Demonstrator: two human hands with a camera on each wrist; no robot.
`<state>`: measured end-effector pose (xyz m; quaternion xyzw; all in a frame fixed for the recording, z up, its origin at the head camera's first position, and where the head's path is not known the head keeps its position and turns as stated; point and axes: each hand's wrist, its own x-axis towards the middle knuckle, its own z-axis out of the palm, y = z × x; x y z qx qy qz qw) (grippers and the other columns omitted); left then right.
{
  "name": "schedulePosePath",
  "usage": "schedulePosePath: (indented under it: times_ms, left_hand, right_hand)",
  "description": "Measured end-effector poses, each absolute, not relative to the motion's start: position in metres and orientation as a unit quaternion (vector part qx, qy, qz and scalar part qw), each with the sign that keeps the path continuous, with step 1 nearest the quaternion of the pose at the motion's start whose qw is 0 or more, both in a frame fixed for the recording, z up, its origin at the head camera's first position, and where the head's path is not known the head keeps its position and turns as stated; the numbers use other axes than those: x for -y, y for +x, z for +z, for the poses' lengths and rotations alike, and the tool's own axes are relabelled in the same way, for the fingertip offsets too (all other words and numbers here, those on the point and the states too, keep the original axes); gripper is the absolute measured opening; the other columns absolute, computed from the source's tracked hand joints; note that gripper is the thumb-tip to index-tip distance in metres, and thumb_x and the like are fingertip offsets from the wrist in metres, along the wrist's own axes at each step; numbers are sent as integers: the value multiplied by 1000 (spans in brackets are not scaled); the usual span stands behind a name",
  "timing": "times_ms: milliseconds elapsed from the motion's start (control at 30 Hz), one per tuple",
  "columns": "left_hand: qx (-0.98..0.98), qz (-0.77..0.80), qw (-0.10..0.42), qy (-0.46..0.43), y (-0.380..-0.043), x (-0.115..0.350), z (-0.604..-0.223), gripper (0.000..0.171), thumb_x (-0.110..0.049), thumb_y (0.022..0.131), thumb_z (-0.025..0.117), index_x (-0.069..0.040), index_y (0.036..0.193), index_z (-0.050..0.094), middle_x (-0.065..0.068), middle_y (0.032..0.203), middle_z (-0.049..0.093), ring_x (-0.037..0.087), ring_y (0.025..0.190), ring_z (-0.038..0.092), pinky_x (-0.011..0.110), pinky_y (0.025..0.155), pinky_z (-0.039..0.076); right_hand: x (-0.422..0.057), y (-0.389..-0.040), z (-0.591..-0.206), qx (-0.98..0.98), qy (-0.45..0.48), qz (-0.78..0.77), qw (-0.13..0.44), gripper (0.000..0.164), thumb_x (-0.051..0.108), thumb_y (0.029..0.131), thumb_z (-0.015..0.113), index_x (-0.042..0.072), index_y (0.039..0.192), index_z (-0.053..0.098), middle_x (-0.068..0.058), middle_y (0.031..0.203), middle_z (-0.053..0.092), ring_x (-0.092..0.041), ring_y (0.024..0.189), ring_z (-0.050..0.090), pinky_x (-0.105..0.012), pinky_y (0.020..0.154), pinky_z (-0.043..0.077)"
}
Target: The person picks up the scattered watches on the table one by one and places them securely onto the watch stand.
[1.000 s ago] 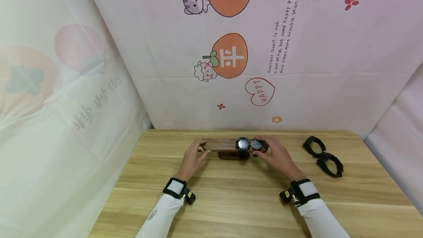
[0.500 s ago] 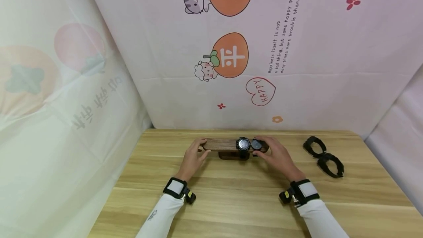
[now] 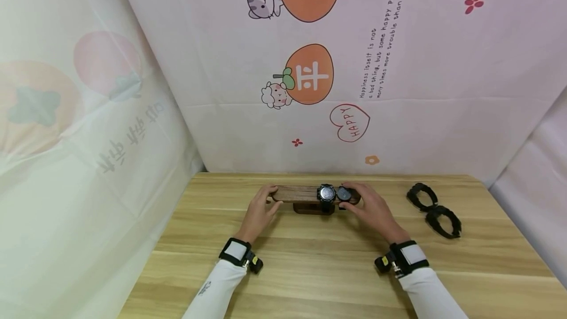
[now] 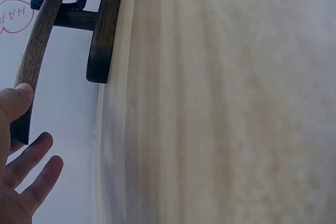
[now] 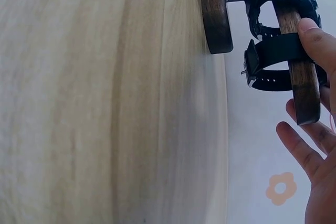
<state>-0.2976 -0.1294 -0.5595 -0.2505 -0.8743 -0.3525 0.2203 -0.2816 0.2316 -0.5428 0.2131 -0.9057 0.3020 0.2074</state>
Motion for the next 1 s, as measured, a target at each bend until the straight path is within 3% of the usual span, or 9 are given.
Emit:
schedulePosePath:
  times_ms: [333, 600, 767, 1000]
  left_hand:
    - [881, -340, 217, -245, -297, 127, -560, 59, -16, 99, 78, -5, 149, 50, 17, 145, 59, 31, 129, 64, 45, 97, 64]
    - [897, -311, 218, -225, -295, 129, -561, 67, -23, 98, 80, -4, 153, 46, 20, 153, 50, 34, 144, 51, 48, 120, 48]
    - [895, -305, 230, -231, -291, 131, -561, 67, -20, 97, 81, -2, 152, 48, 24, 152, 51, 36, 143, 50, 51, 120, 48]
    - [885, -294, 261, -248, -285, 134, -560, 62, -18, 95, 83, 1, 146, 54, 19, 148, 52, 35, 139, 53, 49, 116, 51]
  right_hand:
    - [-234, -277, -539, 912, 206, 296, 198, 68, 29, 89, 89, 14, 148, 59, -14, 141, 67, -34, 126, 65, -58, 100, 59]
    - [-244, -269, -534, 913, 204, 287, 206, 70, 25, 88, 89, 11, 149, 59, -14, 144, 65, -37, 133, 60, -62, 106, 55]
    - [-255, -263, -532, 915, 205, 277, 211, 69, 24, 89, 89, 10, 149, 59, -16, 146, 64, -38, 134, 59, -62, 109, 52]
    - [-271, -252, -527, 916, 211, 255, 226, 68, 22, 87, 90, 7, 146, 61, -18, 146, 64, -40, 134, 59, -63, 110, 50]
